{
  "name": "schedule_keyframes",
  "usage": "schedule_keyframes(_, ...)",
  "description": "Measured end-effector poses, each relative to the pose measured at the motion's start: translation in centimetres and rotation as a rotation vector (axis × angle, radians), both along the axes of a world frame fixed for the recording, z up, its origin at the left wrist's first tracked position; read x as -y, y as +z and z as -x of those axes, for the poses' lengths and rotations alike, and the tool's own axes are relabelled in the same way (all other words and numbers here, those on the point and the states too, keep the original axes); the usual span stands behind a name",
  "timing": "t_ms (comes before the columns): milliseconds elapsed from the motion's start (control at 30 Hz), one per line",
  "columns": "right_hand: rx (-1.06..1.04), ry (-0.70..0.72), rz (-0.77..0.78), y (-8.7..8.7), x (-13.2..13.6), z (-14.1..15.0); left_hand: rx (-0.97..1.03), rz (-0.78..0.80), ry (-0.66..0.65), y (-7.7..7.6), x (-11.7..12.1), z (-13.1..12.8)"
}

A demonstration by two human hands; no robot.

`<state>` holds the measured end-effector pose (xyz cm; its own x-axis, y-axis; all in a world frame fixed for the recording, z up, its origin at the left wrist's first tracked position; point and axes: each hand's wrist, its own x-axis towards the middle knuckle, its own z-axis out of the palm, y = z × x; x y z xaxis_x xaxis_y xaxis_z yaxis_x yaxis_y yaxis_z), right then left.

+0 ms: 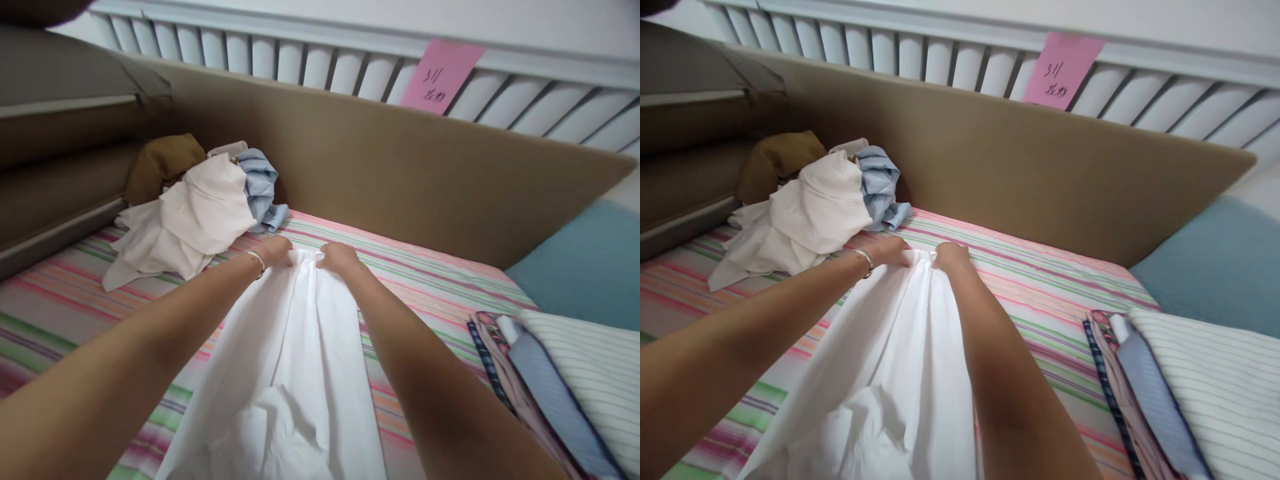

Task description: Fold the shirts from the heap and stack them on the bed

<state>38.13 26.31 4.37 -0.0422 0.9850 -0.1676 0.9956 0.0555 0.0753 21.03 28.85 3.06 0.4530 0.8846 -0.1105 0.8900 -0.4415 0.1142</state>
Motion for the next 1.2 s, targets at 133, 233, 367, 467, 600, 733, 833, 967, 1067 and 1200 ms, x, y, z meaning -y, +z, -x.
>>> schedule_keyframes(133, 0.019, 0.083, -0.128, 3.7, 3.0, 0.4, 0.006, -0.124, -0.085, 3.4, 2.4, 1.4)
schedule_keyframes(233, 0.039, 0.164, -0.221, 7.1, 6.9, 0.7, 0.037, -0.268, -0.206, 6.8, 5.7, 3.2)
schedule_keyframes(367, 0.079, 0.268, -0.336, 9.7, 14.7, 1.5, 0.059, -0.427, -0.317, 9.3, 13.0, 5.8)
schedule_keyframes(467, 0.085, 0.309, -0.368, 8.5, 21.2, 2.5, 0.083, -0.498, -0.352, 8.0, 19.6, 7.4)
schedule_keyframes(600, 0.037, 0.302, -0.262, 3.3, 27.4, 3.5, 0.076, -0.45, -0.345, 3.0, 25.7, 8.4)
schedule_keyframes(733, -0.003, 0.256, -0.199, 0.6, 29.1, 3.4, 0.104, -0.388, -0.28, 0.6, 27.1, 8.3)
schedule_keyframes(833, -0.017, 0.24, -0.251, 1.9, 29.0, 2.8, 0.123, -0.421, -0.269, 2.1, 26.9, 8.2)
schedule_keyframes(967, -0.044, 0.241, -0.289, 3.6, 29.0, 2.5, 0.131, -0.417, -0.236, 4.0, 26.8, 8.1)
schedule_keyframes(1067, -0.109, 0.212, -0.26, 3.6, 29.5, 2.5, 0.176, -0.348, -0.186, 4.2, 27.1, 8.2)
schedule_keyframes(1200, -0.186, 0.185, -0.245, 4.0, 30.3, 2.5, 0.283, -0.295, -0.119, 4.7, 27.9, 8.6)
